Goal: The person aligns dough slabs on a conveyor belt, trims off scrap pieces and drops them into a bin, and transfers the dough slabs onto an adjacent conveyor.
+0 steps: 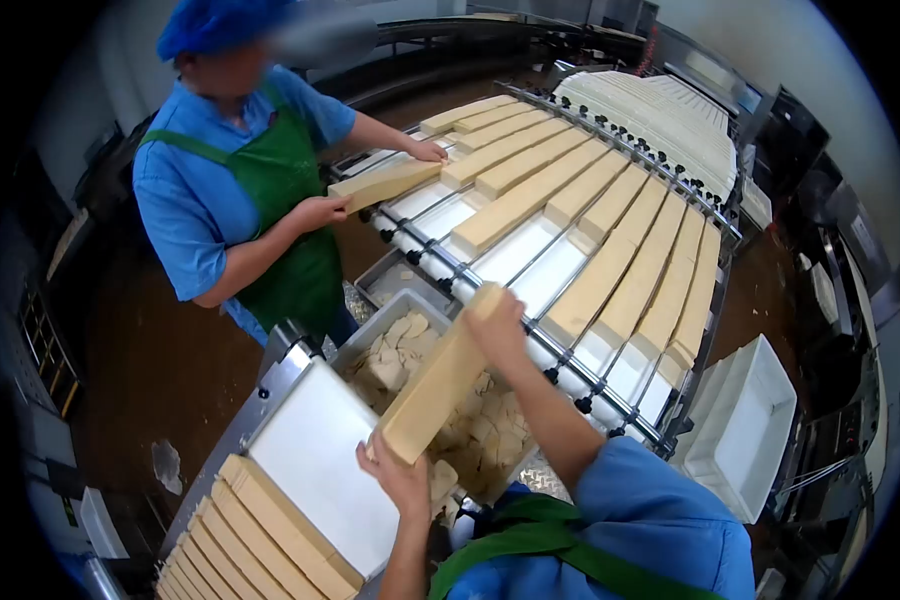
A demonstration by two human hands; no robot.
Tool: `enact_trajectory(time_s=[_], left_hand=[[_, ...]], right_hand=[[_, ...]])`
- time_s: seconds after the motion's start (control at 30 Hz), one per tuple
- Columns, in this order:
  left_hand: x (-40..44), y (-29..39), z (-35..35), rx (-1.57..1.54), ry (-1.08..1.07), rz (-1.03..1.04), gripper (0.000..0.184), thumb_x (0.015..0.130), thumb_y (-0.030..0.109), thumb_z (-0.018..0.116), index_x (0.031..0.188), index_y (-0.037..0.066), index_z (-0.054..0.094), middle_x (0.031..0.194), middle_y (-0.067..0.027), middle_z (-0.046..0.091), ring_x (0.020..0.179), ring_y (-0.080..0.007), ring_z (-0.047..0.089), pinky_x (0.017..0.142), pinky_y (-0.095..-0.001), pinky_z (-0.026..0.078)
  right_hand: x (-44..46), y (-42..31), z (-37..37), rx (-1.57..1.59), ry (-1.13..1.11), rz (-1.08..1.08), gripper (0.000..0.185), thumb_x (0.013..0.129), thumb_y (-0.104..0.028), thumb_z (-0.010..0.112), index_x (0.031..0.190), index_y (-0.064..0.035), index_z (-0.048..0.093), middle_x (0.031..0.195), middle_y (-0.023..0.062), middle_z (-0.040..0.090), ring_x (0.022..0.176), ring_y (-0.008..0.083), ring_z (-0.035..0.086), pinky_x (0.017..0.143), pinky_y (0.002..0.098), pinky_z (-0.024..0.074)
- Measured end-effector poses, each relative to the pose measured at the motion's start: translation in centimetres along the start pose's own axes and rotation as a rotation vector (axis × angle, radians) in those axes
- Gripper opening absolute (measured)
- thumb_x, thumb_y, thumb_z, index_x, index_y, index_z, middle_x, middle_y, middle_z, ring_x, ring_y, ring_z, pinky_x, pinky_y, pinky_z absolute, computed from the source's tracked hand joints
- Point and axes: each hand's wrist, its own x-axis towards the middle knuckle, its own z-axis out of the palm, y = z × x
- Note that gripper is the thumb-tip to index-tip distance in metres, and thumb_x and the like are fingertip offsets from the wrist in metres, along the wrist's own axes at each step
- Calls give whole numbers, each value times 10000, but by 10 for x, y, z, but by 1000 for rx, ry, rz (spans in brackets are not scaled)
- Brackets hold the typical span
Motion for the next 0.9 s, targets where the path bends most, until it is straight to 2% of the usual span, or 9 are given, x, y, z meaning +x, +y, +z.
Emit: enact_trajectory(time_s=[0.13,0.17,0.23,0.3,0.47,0.6,0.77,0.83,0.9], left_hand=[[42,43,51,10,-34,240,806,670,77,742,1369,28,343,1380,-232,319,1293,-399,323,1074,-398,291],[51,56,61,-48,-81,278,795,686,64,746,1373,39,345,1385,-230,345,1298,-387,339,1068,-405,307],[68,76,80,-110,-142,333,786,702,51,749,1377,50,347,1391,-228,370,1302,-376,356,1062,-411,322],[80,86,99,-341,-341,119,776,738,27,730,1400,35,326,1415,-214,377,1301,-336,391,1064,-386,333],[90,93,139,-367,-477,189,655,823,8,638,1406,32,341,1466,-204,323,1346,-299,345,1076,-350,304],[91,97,162,-288,-413,259,595,861,4,546,1409,1,314,1451,-187,344,1359,-263,319,1102,-336,245],[97,107,198,-218,-402,276,583,868,10,542,1407,-4,317,1448,-192,346,1340,-266,343,1079,-330,282],[101,117,219,-243,-395,272,585,869,10,541,1408,-6,314,1443,-192,354,1332,-268,355,1071,-329,294],[105,125,236,-412,-550,83,570,863,6,543,1397,-2,342,1402,-188,414,1299,-256,399,1056,-317,314]], right_hand=[[98,63,-43,-131,173,-21,816,751,-495,636,1315,1,313,1230,279,429,1043,471,531,859,504,471],[113,61,-61,-146,99,77,770,769,-542,577,1287,2,407,1263,262,448,1110,449,492,940,517,408],[153,69,-86,-560,-103,123,717,803,-558,479,1266,-12,485,1318,222,454,1204,411,417,1024,532,291],[186,88,-96,-639,-149,36,659,838,-512,399,1237,-7,540,1329,193,481,1267,377,344,1061,523,189],[252,113,-110,-659,-137,84,649,875,-459,296,1264,8,523,1289,194,531,1291,322,348,1042,443,228],[271,118,-112,-584,-227,112,628,884,-434,305,1268,15,516,1336,208,486,1308,319,336,1053,436,213],[281,133,-112,-656,-9,37,557,854,-340,453,1264,33,499,1420,239,360,1305,350,326,1071,464,189],[273,130,-110,-682,87,-43,534,840,-307,483,1258,25,499,1387,225,388,1272,357,347,1045,488,220],[255,126,-104,-707,176,-129,515,827,-274,512,1251,17,498,1354,211,415,1238,364,369,1018,513,251]])
